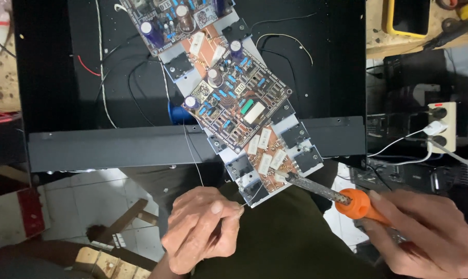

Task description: Soldering electronic components onto a circuit board and trimming wires with pliers at a repair bench.

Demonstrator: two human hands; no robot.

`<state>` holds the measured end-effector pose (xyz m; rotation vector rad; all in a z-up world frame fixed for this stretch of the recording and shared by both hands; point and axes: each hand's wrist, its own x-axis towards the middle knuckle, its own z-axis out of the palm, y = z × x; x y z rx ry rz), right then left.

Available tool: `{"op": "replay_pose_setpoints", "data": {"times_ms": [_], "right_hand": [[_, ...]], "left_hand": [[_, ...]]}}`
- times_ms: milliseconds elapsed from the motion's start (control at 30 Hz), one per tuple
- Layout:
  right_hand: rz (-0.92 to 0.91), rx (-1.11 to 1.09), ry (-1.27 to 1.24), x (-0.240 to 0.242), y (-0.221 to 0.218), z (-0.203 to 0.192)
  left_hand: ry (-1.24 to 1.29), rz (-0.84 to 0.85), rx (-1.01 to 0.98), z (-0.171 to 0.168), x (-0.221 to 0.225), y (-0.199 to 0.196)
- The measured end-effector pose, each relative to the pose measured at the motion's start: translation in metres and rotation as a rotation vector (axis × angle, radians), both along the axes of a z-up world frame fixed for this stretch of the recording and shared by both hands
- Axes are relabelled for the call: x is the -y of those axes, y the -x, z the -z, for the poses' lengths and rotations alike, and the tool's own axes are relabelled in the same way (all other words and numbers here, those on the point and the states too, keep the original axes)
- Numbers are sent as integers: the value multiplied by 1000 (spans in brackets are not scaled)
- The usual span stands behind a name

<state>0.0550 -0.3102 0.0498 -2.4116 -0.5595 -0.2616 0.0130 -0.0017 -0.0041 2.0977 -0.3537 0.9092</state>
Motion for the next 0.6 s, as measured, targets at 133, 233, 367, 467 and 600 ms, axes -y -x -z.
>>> {"op": "replay_pose_setpoints", "data": {"times_ms": [133, 233, 367, 467, 600], "right_hand": [[-162, 13, 86, 20, -4, 12], [-222, 78, 21, 20, -12, 18], [-324, 100, 23, 25, -17, 16], [-334, 118, 51, 26, -17, 16], [-373, 84, 89, 36, -13, 16]], "left_hand": [[-6, -1, -27, 0, 1, 3], [-21, -9, -31, 1, 1, 2], [-37, -23, -57, 0, 2, 4], [-46, -27, -8, 3, 4, 2], [-47, -41, -29, 0, 8, 1]]}}
